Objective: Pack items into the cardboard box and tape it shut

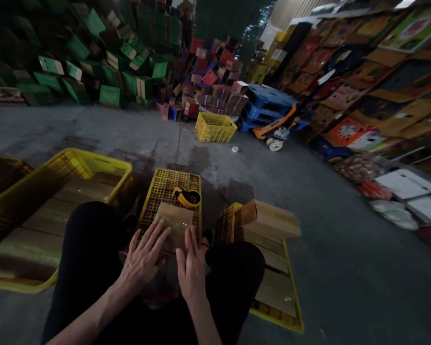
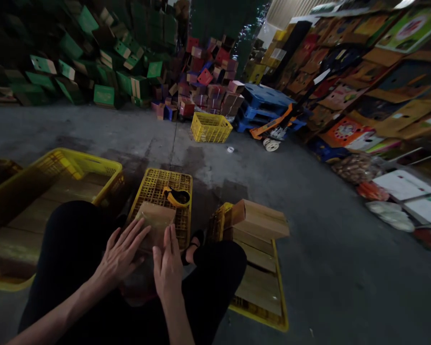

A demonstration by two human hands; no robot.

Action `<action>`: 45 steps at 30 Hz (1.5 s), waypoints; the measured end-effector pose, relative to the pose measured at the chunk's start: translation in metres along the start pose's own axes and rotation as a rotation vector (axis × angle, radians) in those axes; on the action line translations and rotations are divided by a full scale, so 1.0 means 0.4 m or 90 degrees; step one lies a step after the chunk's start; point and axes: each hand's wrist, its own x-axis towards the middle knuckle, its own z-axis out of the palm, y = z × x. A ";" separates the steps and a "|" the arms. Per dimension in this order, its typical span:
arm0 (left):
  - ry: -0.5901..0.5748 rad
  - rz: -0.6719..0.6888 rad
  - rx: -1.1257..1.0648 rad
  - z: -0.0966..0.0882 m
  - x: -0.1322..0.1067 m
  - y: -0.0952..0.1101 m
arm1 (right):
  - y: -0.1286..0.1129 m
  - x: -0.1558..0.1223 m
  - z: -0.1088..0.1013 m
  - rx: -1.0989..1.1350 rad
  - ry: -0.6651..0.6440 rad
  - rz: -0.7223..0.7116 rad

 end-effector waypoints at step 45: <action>0.051 0.080 -0.169 0.031 0.088 -0.031 | -0.003 0.107 0.055 -0.134 0.029 -0.063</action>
